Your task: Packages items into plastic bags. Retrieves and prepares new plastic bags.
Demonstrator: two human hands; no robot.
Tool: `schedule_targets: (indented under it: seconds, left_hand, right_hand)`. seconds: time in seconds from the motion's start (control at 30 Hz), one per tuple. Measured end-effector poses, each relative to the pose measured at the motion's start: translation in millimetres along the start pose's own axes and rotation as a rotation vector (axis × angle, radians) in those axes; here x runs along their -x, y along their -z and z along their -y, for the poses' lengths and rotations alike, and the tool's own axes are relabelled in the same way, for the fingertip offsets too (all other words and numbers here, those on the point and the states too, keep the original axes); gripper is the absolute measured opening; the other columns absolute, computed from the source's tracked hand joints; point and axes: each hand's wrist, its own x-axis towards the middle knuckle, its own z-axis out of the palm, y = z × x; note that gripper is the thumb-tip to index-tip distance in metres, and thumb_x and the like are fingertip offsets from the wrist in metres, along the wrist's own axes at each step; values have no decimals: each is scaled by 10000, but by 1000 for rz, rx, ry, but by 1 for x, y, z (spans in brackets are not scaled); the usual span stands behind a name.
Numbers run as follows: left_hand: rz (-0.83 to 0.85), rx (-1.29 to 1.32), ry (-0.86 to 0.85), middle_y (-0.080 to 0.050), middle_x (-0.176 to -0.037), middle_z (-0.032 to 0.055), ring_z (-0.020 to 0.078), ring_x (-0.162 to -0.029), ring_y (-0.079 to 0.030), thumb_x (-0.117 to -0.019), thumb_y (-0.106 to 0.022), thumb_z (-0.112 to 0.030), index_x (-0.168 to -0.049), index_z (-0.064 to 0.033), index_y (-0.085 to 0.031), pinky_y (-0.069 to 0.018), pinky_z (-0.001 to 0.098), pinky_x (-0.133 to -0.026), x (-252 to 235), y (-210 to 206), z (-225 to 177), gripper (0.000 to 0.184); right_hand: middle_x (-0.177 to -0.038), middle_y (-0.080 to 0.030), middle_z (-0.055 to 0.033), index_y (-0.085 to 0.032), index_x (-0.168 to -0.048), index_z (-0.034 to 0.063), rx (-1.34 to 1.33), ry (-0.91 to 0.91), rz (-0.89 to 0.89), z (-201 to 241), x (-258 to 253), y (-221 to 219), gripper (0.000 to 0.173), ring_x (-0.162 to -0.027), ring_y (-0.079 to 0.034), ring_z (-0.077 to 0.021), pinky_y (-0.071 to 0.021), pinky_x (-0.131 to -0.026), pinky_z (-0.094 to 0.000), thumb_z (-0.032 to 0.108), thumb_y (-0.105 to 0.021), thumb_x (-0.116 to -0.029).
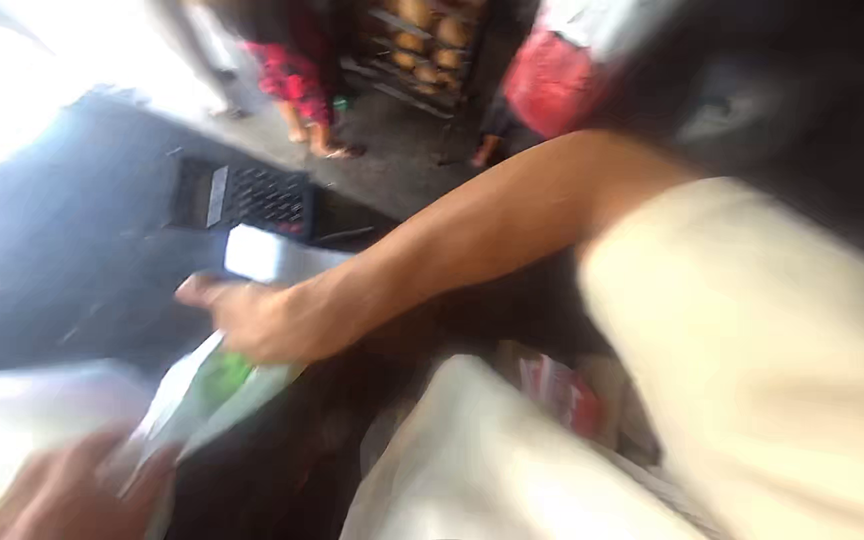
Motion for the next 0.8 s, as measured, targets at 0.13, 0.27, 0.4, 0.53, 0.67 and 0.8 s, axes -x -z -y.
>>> schedule_targets:
  seconds: [0.13,0.27,0.4,0.53,0.67,0.8]
  left_hand:
    - [229,-425,183,-682,-849,209,438,-841,-689,-966,-684,-358,-871,-37,-687,-516,626,-671,-12,13,-19,335]
    - [267,240,261,-588,-633,64,235,-566,-549,-1012,-615,-390,-743,-85,-661,-445,464,-535,-44,22,-5,410]
    - [-120,1400,356,-729,-863,-38,-35,-558,-545,-1083,-256,-558,-1066,-134,-667,-456,140,-491,-46,-1,-24,590]
    - [-160,1554,158,-726,-910,-70,40,-817,-685,-900,-226,-846,-1078,-257,-668,-592,257,-721,-42,-41,-26,758]
    - [-236,976,134,-670,-795,-2,52,-607,-546,-1009,-591,-180,-1032,-59,-677,-446,227,-542,-54,-48,-25,151]
    - [-362,119,375,-679,-872,180,380,-782,-682,-980,-599,-132,-1183,-48,-621,-539,599,-684,-51,-42,-36,221]
  right_hand:
    - [-1008,-719,-129,-751,-956,4,244,293,-10,-16,-1,25,181,-1129,-608,-360,-198,-1177,-682,-5,-570,-972]
    - [-646,-587,-23,-679,-762,121,-243,581,3,-31,-12,-9,315,-660,-620,-218,-487,-633,-495,334,-630,-991]
    - [-846,-687,-93,-712,-972,32,-711,764,-189,20,-40,-18,199,-844,-677,-229,-539,-778,-474,150,-560,-1025]
    - [-958,-683,-50,-711,-986,118,-502,637,-385,-28,-88,4,219,-981,-657,-244,-527,-816,-498,245,-541,-1038]
    - [-918,-626,-110,-667,-959,3,-807,612,-467,-53,-125,-45,240,-874,-637,-212,-533,-812,-405,148,-501,-1052]
    - [-840,-629,-91,-620,-1002,20,-1188,369,-261,-45,-140,-90,278,-773,-628,-166,-531,-749,-389,211,-442,-1096]
